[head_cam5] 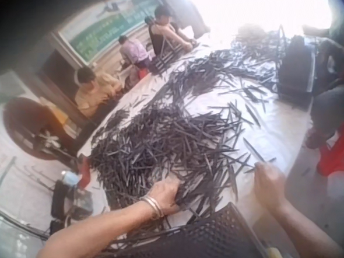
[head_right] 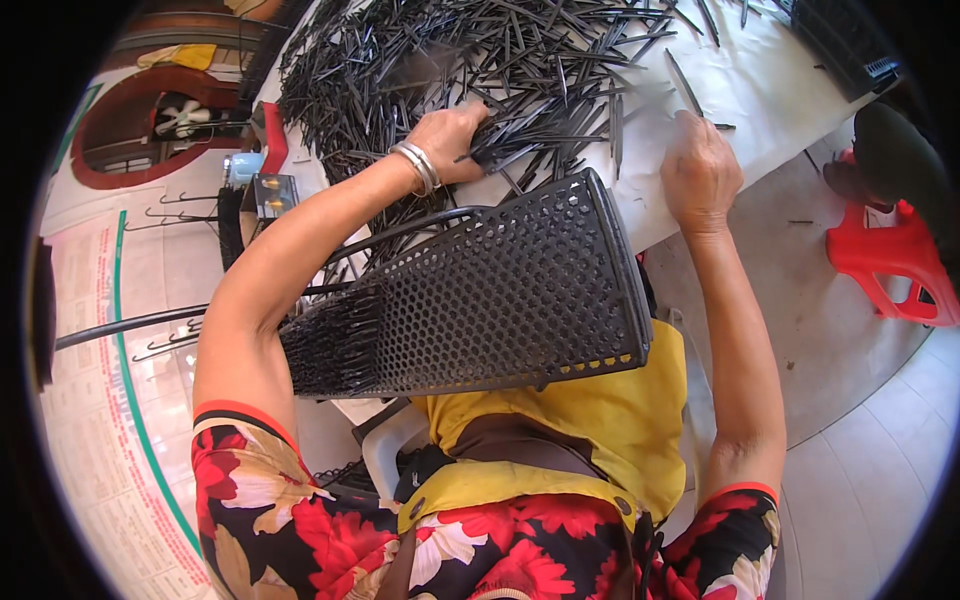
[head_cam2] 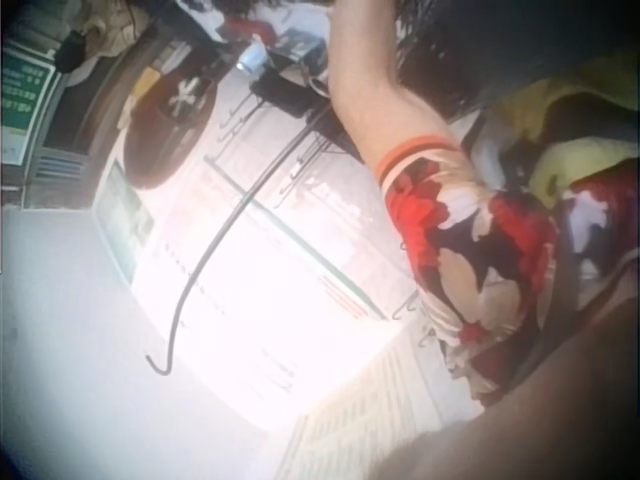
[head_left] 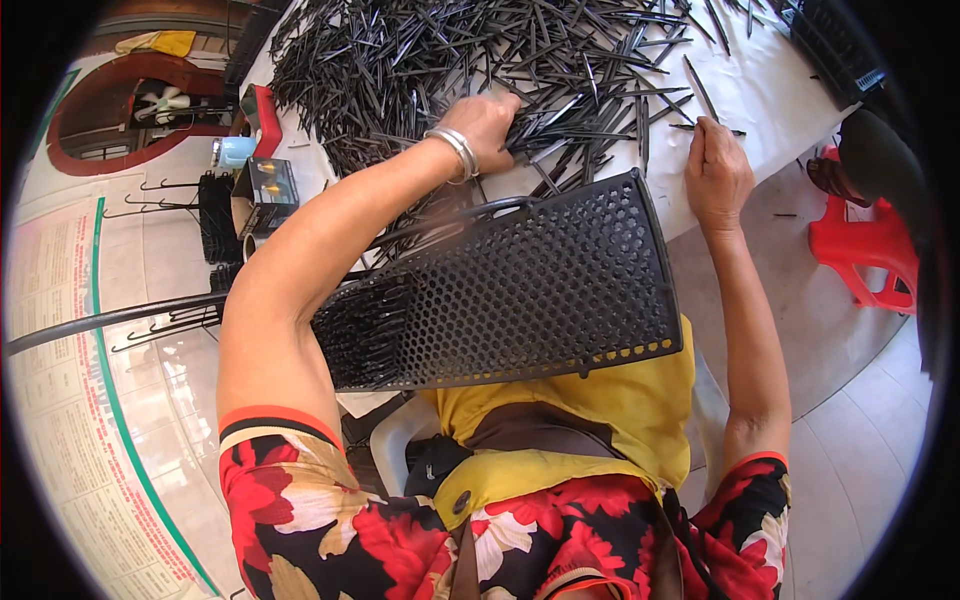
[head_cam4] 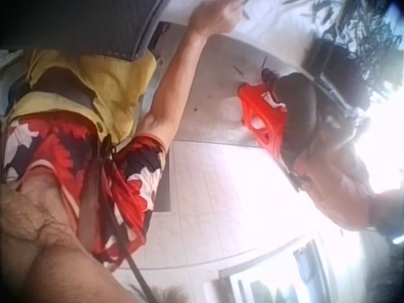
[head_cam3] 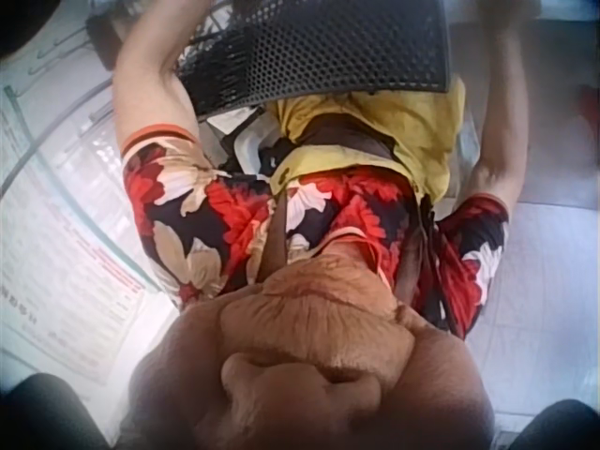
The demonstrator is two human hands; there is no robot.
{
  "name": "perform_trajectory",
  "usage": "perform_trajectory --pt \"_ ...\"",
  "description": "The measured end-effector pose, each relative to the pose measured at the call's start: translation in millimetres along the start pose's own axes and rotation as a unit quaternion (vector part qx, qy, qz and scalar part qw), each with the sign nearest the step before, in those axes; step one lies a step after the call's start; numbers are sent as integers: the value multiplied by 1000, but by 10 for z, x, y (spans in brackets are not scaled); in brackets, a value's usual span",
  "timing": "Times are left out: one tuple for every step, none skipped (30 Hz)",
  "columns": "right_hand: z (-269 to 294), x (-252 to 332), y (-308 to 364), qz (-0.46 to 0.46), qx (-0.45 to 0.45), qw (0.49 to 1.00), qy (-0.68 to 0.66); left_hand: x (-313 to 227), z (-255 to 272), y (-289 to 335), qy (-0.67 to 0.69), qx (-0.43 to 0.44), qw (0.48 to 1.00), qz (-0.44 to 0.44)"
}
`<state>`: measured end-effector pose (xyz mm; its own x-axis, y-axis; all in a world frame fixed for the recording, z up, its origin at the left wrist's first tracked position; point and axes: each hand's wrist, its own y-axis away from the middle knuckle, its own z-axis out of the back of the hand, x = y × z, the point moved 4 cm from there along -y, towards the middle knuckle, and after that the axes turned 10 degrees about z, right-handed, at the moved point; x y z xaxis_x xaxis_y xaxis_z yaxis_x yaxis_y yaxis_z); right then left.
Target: The person is manually assembling small, thin black components into a perforated plastic base on a workbench.
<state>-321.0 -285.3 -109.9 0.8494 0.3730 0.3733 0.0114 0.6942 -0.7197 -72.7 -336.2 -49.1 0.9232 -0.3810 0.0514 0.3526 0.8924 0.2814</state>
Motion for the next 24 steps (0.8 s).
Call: perform_trajectory --pt "3 -3 -4 -3 8 1000 -1 -32 -8 45 14 -37 998 -39" --pt "2 -5 -7 -6 17 1000 -1 -37 -10 37 13 -37 998 -39" --pt "0 -7 -6 -6 16 1000 -1 -25 -20 21 -5 -34 999 -15" --pt "-1 -4 -5 -2 11 1000 0 -14 -29 6 -24 -32 999 9" --pt "0 -3 -3 3 6 1000 2 -34 36 -12 -20 -11 999 44" --pt "-9 -3 0 3 6 1000 3 -8 66 -42 -12 -18 998 53" --pt "-23 -1 3 0 5 1000 7 29 99 -69 -3 -26 998 62" --pt "-27 12 0 -2 5 1000 10 60 162 -61 2 -36 996 86" --pt "-17 27 -11 -1 3 1000 11 133 212 -78 21 -71 992 99" --pt "1 43 -26 5 1 1000 10 227 271 -102 40 -106 987 112" --pt "11 58 -44 11 -4 1000 9 285 412 -80 73 -187 975 97" --pt "18 71 -48 14 -8 1000 9 393 536 -80 118 -233 955 140" --pt "16 74 -42 10 -1 1000 12 487 654 -55 178 -282 930 155" --pt "23 65 -40 5 5 1000 17 584 744 -48 252 -298 903 181" --pt "50 60 -62 7 -9 1000 0 648 843 -27 280 -337 880 184" --pt "37 -10 -58 -41 18 998 -45 704 910 -11 383 -343 844 155" --pt "39 -36 -76 -90 46 991 -89 721 970 40 391 -364 825 187" --pt "-6 -71 -137 -160 83 961 -208 715 976 75 465 -330 799 192" --pt "-46 -67 -206 -220 117 928 -275 691 972 104 535 -294 768 195" --pt "-55 159 -401 -274 153 883 -348 785 967 149 538 -325 756 185" --pt "-42 354 -607 -231 142 860 -433 782 955 192 558 -325 739 193" --pt "-65 572 -801 -220 132 820 -512 760 945 246 579 -325 721 200" --pt "-143 790 -1037 -232 206 847 -432 767 936 283 582 -321 721 195" --pt "-165 1029 -1188 -195 205 820 -498 775 866 252 623 -303 697 185"
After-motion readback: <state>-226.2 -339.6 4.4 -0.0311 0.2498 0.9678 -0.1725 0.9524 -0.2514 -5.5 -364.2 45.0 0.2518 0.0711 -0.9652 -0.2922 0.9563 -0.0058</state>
